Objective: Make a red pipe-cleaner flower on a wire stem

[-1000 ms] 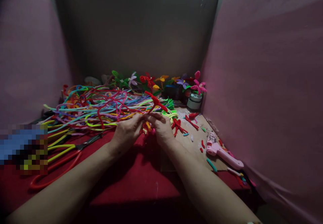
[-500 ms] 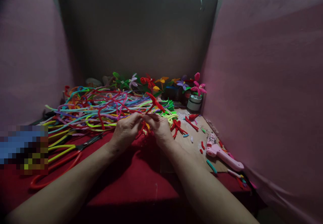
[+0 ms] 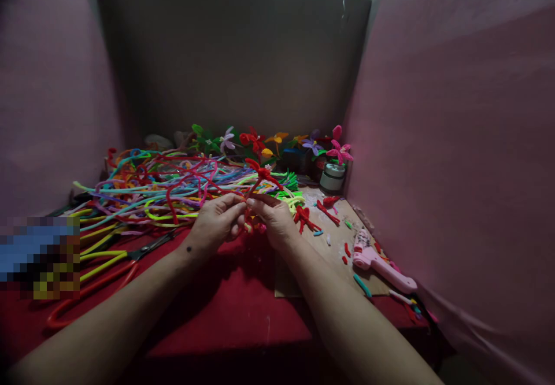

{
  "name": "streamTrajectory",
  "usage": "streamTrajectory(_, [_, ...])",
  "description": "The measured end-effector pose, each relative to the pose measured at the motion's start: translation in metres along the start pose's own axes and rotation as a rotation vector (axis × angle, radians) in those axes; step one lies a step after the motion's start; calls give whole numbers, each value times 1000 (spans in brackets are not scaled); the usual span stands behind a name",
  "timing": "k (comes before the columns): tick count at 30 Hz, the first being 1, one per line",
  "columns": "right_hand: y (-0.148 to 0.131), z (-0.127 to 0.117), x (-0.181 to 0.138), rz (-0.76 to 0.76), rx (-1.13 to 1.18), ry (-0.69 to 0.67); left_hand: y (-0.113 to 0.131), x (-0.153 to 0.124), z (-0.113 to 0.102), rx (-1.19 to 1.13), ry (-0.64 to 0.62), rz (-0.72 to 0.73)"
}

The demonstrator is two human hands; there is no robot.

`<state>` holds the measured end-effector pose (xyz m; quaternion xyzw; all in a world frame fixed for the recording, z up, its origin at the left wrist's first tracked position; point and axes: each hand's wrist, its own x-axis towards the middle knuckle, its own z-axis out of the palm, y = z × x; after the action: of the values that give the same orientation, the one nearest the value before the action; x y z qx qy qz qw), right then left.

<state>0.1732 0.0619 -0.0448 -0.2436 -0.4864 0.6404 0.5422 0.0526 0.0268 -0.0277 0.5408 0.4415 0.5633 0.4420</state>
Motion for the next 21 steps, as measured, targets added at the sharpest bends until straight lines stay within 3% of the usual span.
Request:
streamTrajectory(9, [-3,0,0,23,-57,-25,2,-1,-1,-99,-26,-69])
streamTrajectory(15, [-3,-4,0,33,-47,-7,0,2,-6,-258,-164,-139])
streamTrajectory(21, [-3,-4,1,34,-2,-107,-3,5,-13,-257,-293,-188])
